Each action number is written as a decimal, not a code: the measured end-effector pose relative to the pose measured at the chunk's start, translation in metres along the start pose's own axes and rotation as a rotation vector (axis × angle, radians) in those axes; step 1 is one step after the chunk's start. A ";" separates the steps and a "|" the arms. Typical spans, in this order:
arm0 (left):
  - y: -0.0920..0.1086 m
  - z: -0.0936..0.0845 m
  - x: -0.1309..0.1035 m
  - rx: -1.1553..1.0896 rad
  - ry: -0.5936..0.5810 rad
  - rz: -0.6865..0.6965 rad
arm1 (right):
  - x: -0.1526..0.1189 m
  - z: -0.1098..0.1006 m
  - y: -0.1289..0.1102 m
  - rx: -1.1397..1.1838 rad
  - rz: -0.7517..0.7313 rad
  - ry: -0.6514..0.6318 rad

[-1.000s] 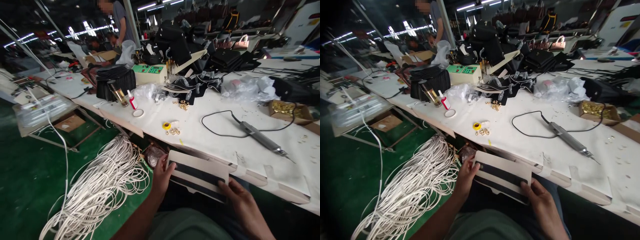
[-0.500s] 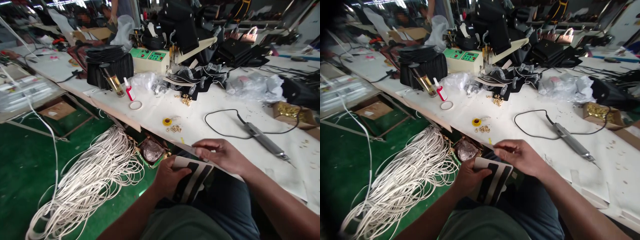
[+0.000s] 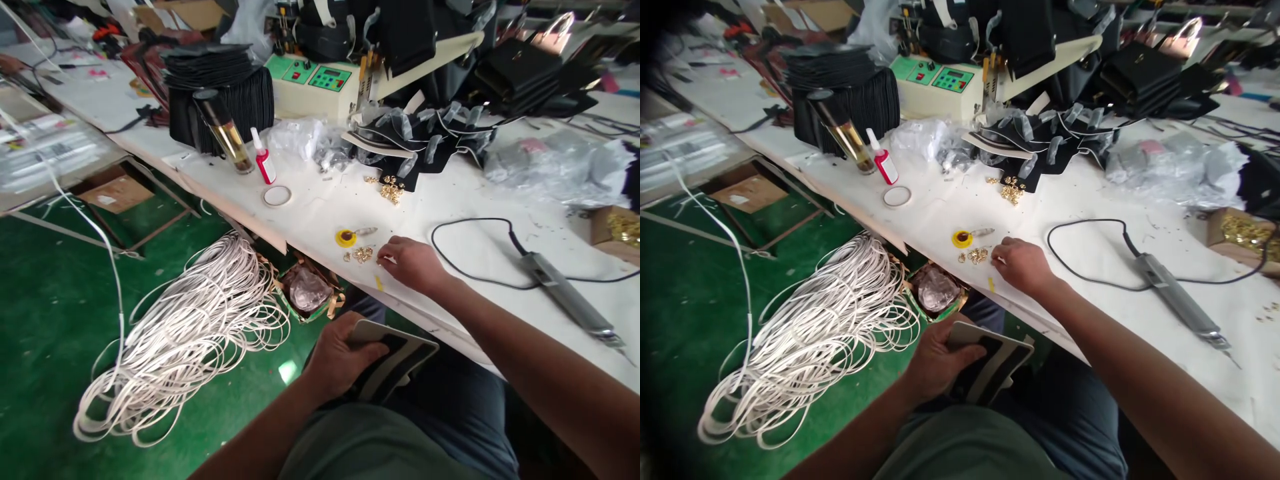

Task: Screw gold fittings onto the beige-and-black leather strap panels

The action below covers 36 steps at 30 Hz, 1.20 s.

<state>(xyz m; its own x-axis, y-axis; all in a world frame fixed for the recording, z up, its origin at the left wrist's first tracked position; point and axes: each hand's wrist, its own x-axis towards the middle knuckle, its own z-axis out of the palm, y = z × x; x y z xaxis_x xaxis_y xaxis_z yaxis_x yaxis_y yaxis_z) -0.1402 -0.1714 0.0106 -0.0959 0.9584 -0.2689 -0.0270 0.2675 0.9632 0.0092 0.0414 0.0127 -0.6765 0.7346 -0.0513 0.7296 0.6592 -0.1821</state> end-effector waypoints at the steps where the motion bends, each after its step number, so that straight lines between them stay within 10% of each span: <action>1: 0.000 -0.001 0.001 -0.004 -0.005 -0.003 | 0.000 -0.002 0.001 -0.014 0.024 -0.016; 25: 0.008 0.001 0.000 0.045 -0.033 0.094 | 0.002 -0.023 0.010 -0.252 -0.119 -0.180; 36: 0.018 0.005 -0.009 0.297 0.063 0.736 | -0.012 -0.015 0.000 -0.352 -0.117 -0.108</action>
<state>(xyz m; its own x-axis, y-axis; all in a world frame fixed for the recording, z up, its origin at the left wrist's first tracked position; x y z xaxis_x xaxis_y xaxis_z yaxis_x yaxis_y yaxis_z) -0.1345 -0.1744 0.0307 -0.0427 0.8942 0.4455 0.3304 -0.4082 0.8510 0.0192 0.0349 0.0278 -0.7505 0.6421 -0.1566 0.6236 0.7664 0.1539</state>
